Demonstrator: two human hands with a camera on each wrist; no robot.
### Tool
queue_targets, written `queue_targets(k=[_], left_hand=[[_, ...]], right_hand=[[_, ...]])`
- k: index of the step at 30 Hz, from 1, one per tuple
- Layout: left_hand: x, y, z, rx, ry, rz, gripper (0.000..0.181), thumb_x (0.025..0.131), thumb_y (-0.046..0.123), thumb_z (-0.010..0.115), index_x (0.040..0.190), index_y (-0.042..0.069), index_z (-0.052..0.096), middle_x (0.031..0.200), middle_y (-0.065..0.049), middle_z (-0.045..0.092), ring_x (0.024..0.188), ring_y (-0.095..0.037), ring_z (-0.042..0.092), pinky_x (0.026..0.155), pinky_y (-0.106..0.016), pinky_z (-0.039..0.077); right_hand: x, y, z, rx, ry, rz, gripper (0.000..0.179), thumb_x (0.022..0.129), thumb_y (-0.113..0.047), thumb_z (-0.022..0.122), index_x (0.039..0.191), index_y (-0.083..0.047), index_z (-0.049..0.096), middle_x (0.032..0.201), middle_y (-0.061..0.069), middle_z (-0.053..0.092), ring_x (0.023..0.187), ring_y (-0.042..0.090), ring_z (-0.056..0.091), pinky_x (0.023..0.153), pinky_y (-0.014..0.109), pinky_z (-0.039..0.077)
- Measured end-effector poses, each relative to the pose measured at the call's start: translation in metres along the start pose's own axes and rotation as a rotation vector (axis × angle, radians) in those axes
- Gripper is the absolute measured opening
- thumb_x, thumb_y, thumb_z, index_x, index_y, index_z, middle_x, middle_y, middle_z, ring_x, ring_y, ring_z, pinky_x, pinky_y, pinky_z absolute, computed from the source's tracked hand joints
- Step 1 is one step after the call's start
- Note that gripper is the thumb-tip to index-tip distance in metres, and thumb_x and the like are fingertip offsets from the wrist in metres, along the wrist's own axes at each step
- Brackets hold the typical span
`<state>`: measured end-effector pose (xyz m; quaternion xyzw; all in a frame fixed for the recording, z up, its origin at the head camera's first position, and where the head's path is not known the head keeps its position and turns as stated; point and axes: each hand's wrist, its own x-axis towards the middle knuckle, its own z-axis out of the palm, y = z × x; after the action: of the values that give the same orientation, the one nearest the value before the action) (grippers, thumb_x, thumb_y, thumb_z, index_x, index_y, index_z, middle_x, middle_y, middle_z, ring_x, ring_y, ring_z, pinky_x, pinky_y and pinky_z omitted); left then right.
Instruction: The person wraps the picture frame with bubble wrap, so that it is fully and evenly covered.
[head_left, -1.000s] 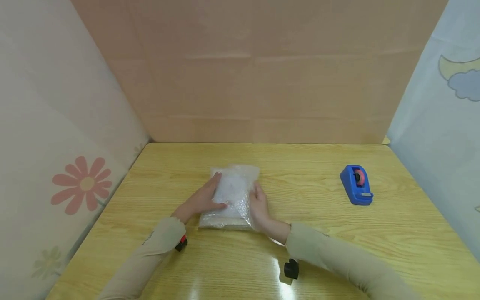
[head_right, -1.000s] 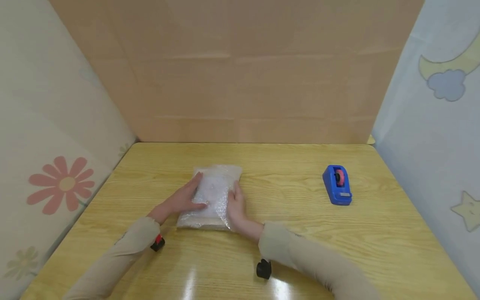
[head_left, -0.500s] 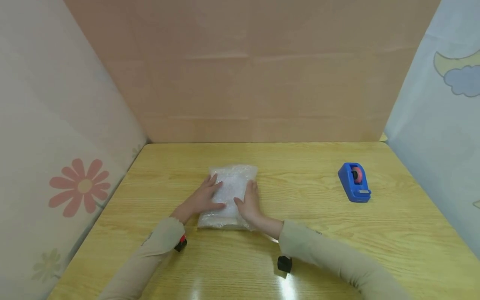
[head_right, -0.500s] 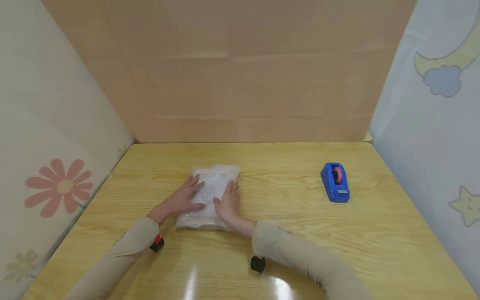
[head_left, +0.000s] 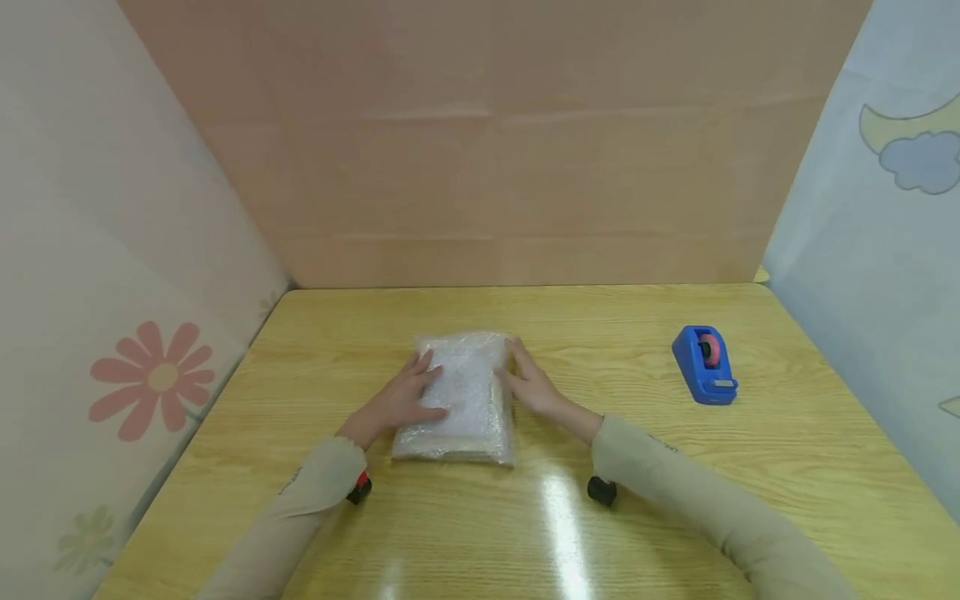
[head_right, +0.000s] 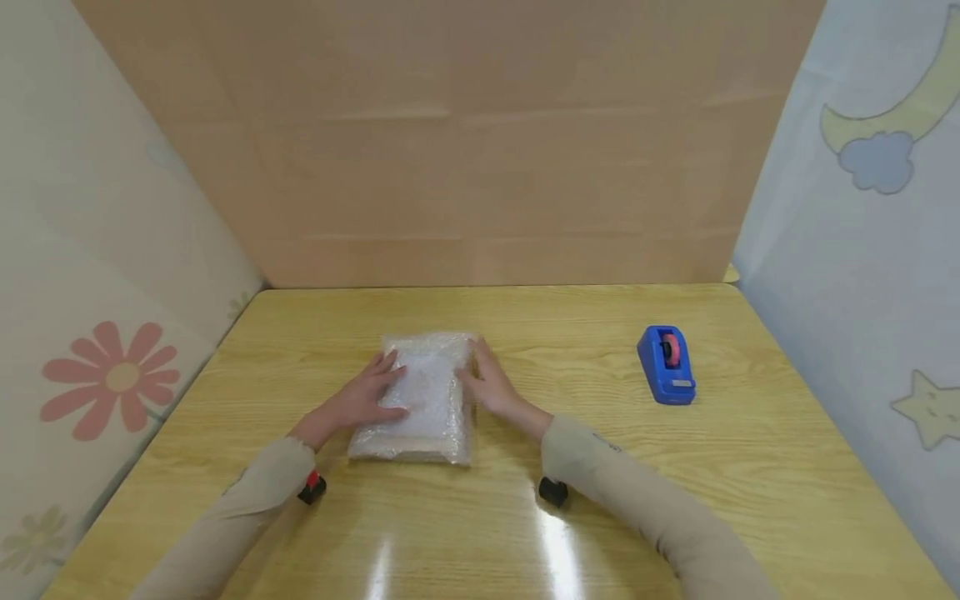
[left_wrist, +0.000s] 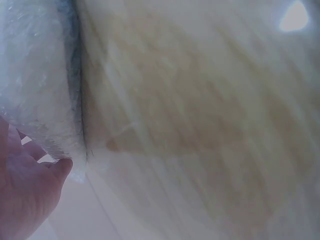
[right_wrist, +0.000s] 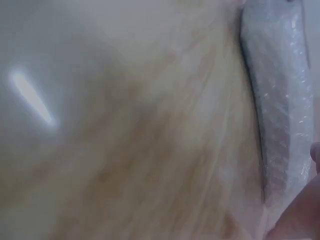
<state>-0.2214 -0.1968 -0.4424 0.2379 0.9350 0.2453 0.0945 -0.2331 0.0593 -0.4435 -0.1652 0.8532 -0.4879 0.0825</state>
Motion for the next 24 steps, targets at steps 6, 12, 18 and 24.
queue_targets(k=[6,12,18,24], left_hand=[[0.002,0.001,0.000,0.004,0.005,-0.001,0.079,0.078,0.044,0.067,0.138,0.002,0.036,0.151,-0.013,0.006,0.137,-0.033,-0.001,0.108,-0.051,0.015],[0.000,-0.001,0.001,-0.001,0.020,-0.001,0.080,0.077,0.043,0.069,0.137,0.001,0.037,0.150,-0.017,0.008,0.136,-0.037,0.001,0.107,-0.052,0.015],[-0.001,-0.002,0.003,-0.009,0.044,0.019,0.085,0.075,0.041,0.071,0.140,0.003,0.032,0.150,-0.018,-0.001,0.135,-0.042,-0.004,0.104,-0.058,0.015],[0.001,0.001,0.002,0.036,0.026,0.006,0.082,0.076,0.044,0.069,0.140,0.006,0.034,0.150,-0.018,0.004,0.133,-0.045,-0.003,0.103,-0.060,0.015]], right_hand=[[0.013,-0.002,0.005,-0.264,-0.022,-0.188,0.057,0.098,-0.020,0.039,0.140,0.010,0.016,0.145,0.032,0.000,0.134,0.043,-0.002,0.106,0.057,0.002],[0.019,-0.006,0.020,-0.349,-0.019,-0.209,0.055,0.097,-0.016,0.035,0.136,0.018,0.015,0.142,0.037,0.002,0.132,0.048,0.001,0.108,0.053,0.005],[0.019,-0.015,0.033,-0.607,-0.017,-0.084,0.061,0.099,-0.029,0.032,0.140,0.012,0.012,0.145,0.032,0.001,0.135,0.042,-0.001,0.110,0.048,0.008],[0.019,-0.024,0.038,-0.716,-0.029,0.016,0.063,0.098,-0.032,0.034,0.142,0.006,0.011,0.148,0.025,0.000,0.136,0.036,-0.003,0.111,0.044,0.008]])
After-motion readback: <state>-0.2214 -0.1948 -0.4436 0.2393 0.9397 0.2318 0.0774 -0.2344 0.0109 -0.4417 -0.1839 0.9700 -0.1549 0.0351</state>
